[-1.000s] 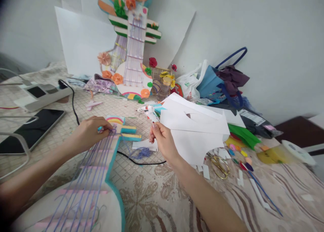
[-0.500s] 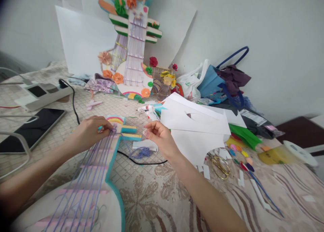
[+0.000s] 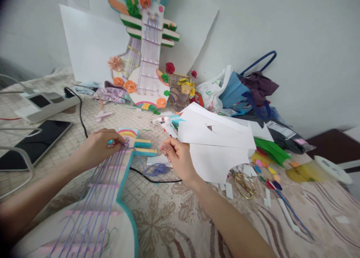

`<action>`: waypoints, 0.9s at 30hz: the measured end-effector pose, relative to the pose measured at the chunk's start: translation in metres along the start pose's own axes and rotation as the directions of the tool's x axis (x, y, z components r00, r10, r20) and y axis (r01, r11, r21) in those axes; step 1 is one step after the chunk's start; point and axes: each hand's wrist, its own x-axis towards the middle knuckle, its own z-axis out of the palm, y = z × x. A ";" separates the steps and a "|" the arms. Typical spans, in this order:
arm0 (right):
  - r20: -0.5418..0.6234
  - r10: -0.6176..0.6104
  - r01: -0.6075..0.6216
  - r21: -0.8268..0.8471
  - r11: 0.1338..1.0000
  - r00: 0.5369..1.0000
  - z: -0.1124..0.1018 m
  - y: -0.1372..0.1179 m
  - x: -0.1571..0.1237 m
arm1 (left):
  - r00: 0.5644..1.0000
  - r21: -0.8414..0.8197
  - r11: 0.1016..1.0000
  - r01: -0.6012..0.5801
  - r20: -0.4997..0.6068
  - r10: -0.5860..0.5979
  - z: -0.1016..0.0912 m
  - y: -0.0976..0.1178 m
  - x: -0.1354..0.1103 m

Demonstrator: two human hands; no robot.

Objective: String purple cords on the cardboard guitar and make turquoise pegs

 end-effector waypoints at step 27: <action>0.038 -0.308 0.295 -0.419 0.859 0.951 -0.002 0.003 0.000 | 1.000 0.015 1.000 0.006 0.011 -0.007 -0.002 0.001 -0.002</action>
